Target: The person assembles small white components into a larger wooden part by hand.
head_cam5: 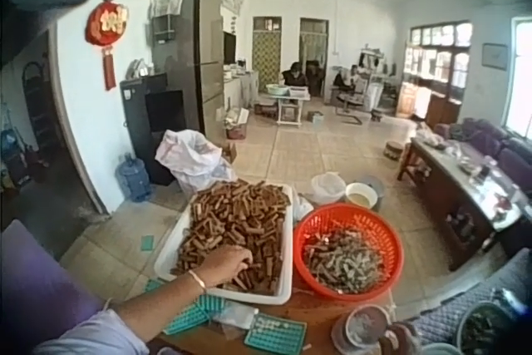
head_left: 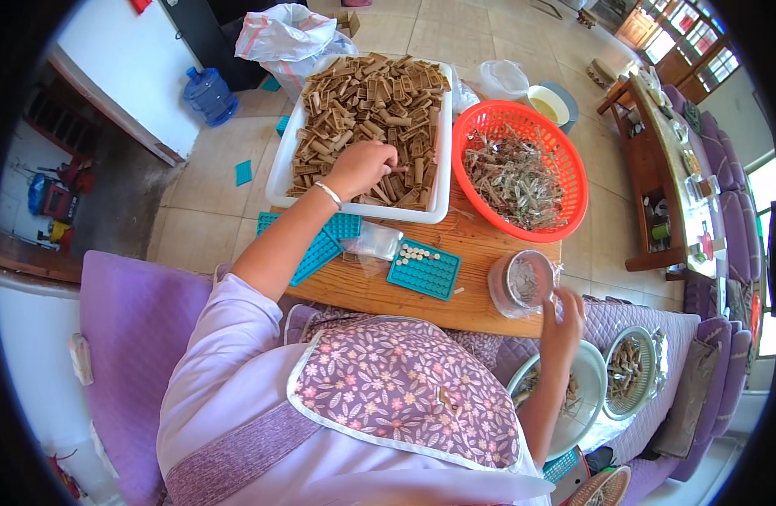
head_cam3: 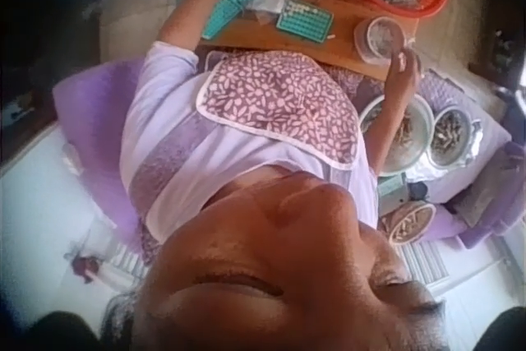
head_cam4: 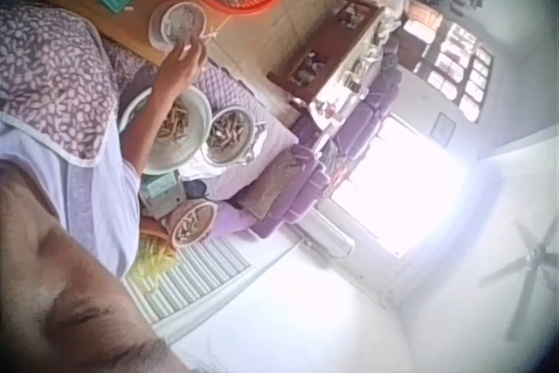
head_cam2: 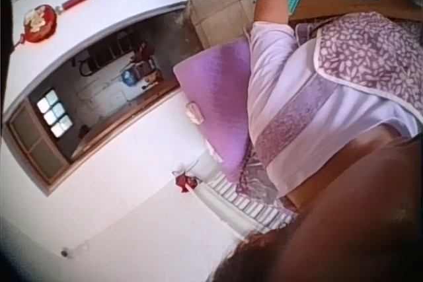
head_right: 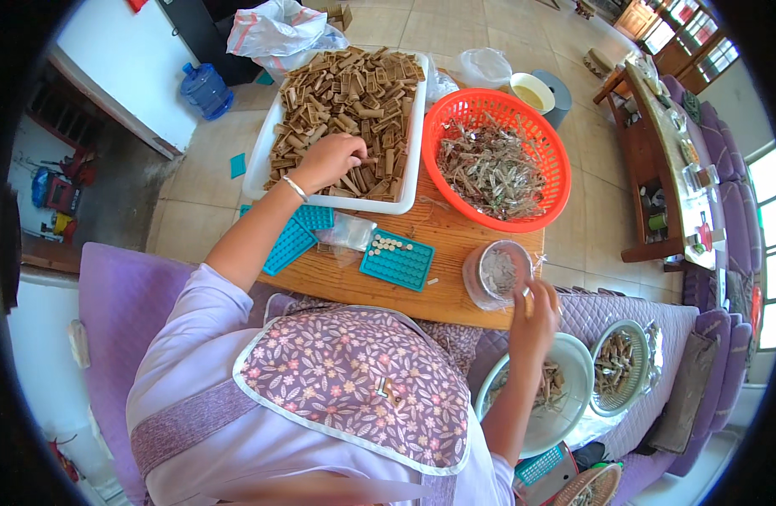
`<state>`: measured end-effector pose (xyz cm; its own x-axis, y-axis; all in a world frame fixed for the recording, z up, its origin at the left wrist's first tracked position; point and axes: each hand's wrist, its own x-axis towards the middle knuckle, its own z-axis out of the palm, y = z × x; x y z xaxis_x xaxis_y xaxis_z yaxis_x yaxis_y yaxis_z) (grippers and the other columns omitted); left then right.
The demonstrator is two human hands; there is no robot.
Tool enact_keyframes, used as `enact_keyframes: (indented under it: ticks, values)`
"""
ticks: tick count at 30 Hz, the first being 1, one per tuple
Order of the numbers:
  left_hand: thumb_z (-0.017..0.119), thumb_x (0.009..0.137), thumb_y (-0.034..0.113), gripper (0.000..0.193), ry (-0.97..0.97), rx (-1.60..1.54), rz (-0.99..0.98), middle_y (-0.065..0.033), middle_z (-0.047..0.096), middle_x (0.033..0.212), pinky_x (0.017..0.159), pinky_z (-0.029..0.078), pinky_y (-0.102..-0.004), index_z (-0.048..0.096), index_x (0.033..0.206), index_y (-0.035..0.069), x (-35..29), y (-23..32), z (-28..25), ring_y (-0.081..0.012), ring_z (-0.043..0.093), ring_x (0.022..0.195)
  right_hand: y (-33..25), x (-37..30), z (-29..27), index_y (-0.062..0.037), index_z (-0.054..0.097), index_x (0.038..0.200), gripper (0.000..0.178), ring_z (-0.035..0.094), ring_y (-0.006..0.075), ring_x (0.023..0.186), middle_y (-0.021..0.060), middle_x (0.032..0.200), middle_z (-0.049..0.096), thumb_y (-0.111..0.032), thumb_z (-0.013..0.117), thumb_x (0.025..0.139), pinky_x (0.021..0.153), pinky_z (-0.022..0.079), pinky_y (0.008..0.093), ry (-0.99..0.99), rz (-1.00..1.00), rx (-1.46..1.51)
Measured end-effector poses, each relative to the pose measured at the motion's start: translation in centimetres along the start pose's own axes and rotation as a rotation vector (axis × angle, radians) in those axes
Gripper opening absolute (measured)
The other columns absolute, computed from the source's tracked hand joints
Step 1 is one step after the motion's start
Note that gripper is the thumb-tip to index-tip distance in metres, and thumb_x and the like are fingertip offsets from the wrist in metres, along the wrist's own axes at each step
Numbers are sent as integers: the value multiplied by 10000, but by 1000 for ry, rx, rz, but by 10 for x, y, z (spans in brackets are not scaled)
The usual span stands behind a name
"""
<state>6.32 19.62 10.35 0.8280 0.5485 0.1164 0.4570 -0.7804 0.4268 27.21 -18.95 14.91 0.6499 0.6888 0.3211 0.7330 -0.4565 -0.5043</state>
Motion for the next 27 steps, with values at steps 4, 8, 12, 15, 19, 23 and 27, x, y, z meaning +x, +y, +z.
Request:
enact_keyframes:
  ticks: [4,8,12,15,19,23,27]
  values:
    - [614,821,72,102,227,-35,52,-99,586,979,769,473,-399,562,908,65,-24,8,-24,-315,582,908,-28,73,33,-29,652,947,141,584,340,935,148,978,632,-51,618,812,824,456,411,39,-289,69]
    - [552,853,72,98,115,-26,142,-122,527,1062,785,484,-410,521,945,73,-81,65,-67,-318,582,932,-18,148,82,-50,664,931,153,582,338,951,142,942,623,-44,634,782,817,462,424,-53,-386,41]
    - [477,885,121,86,-113,98,343,-100,518,1013,764,498,-373,518,928,59,-137,91,-55,-294,588,909,-18,195,130,-80,671,921,161,586,331,977,134,972,624,-64,656,762,822,471,438,-124,-389,-35]
    - [510,873,148,110,-246,32,432,-82,536,997,805,484,-373,548,930,62,-159,97,-38,-268,582,942,-6,213,153,-88,664,883,116,599,334,963,136,967,630,-94,653,768,809,480,446,-209,-361,-168]
    - [583,858,170,149,-405,-365,462,-75,625,1021,870,460,-381,637,973,91,-162,99,-24,-263,584,982,-19,221,130,-69,640,839,70,631,348,865,151,891,649,-118,604,803,751,490,466,-268,-243,-183]
    - [629,842,160,201,-376,-547,405,-78,639,1051,872,463,-372,649,1030,93,-159,104,-9,-257,591,995,-37,222,76,-52,632,855,86,636,345,789,162,840,655,-116,602,807,705,491,449,-130,-280,-1]
    - [656,852,144,262,-524,-815,261,-73,648,1078,875,468,-339,646,1107,87,-147,109,18,-205,601,995,-16,220,58,-30,635,839,99,639,295,742,156,786,655,-111,619,783,682,491,391,-149,-226,197]
